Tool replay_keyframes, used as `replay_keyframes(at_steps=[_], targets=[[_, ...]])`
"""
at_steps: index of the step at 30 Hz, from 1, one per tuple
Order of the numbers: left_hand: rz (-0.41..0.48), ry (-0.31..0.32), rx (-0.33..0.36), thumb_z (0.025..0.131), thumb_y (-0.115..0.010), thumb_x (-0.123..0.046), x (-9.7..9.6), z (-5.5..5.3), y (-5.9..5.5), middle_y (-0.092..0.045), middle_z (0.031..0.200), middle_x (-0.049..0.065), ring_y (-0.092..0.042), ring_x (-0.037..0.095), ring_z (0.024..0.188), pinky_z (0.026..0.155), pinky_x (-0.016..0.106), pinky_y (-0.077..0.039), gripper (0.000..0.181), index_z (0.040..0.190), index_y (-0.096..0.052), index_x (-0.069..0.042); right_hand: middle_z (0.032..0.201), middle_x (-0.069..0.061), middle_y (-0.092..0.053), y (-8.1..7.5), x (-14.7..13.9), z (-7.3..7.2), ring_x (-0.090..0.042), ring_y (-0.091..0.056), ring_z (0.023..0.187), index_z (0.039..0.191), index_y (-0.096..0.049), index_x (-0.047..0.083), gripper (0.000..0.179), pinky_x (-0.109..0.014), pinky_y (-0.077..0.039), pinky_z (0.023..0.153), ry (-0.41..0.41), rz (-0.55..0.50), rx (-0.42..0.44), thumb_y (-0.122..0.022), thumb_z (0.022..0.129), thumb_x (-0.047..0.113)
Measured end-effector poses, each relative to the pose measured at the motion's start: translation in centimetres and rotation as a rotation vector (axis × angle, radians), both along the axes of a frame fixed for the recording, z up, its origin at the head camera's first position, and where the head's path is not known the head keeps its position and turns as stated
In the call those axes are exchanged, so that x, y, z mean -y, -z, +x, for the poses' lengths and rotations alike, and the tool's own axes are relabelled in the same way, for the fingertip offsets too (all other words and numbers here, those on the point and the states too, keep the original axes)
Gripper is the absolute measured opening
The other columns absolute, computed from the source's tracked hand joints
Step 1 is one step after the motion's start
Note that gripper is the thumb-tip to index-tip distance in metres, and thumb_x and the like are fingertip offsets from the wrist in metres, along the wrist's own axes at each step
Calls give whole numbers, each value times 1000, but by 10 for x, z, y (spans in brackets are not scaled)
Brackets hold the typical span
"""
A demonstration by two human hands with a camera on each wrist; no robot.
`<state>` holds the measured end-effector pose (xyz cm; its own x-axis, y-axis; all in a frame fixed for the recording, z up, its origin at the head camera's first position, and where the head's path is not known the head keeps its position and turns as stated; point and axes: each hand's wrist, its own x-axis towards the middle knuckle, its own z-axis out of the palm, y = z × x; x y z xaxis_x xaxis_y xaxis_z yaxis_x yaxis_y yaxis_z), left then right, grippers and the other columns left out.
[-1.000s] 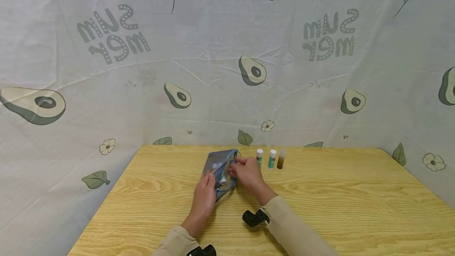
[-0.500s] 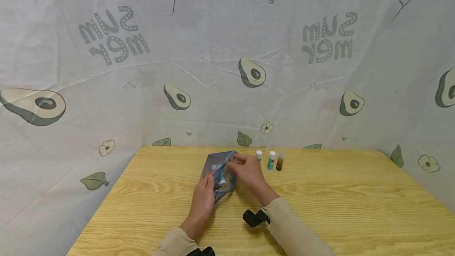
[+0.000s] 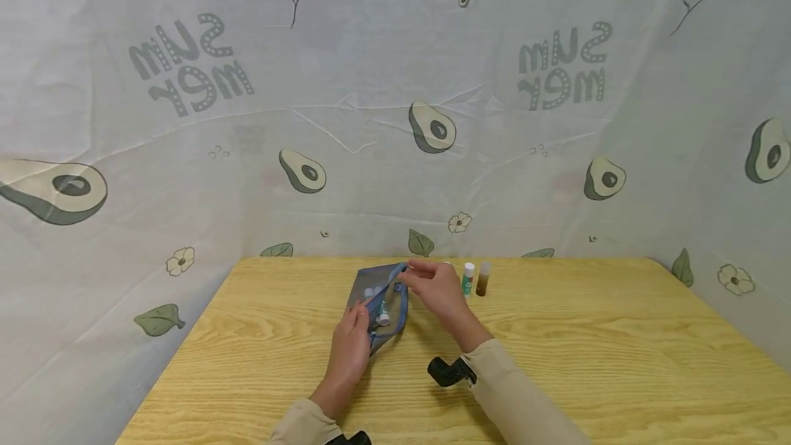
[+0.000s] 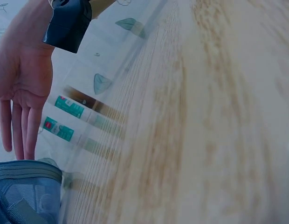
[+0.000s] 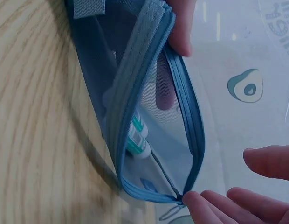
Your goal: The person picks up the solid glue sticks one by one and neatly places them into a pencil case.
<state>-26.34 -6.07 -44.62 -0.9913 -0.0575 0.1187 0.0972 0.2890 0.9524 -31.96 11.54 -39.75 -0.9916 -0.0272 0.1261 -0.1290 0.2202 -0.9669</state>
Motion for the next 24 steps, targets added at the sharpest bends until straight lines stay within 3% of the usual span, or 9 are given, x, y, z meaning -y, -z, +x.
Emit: replay_keyframes(at_steps=[5,11,24], targets=[[-7,-5,7,117,-33,-29,0,0,0,-34,169,29,-17,53,161,129,70,-19,54,155,-49,7,135,-19,-73,-6,-4,0,-36,-69,127,144,-66,6,44,-54,-58,106,58,49,-32,-72,102,18],[-3,-2,24,117,-33,-31,-1,0,1,-32,170,29,-17,54,161,129,70,-19,57,158,-43,8,138,-16,-72,-9,-8,-2,-36,-66,132,144,-67,7,44,-53,-56,108,73,82,-67,-71,102,21],[-3,-7,9,117,-33,-30,0,0,2,-35,168,30,-18,54,160,129,70,-20,56,157,-44,9,138,-12,-73,-20,-13,2,-35,-65,133,140,-71,13,40,-56,-56,108,92,108,-133,-73,102,25]])
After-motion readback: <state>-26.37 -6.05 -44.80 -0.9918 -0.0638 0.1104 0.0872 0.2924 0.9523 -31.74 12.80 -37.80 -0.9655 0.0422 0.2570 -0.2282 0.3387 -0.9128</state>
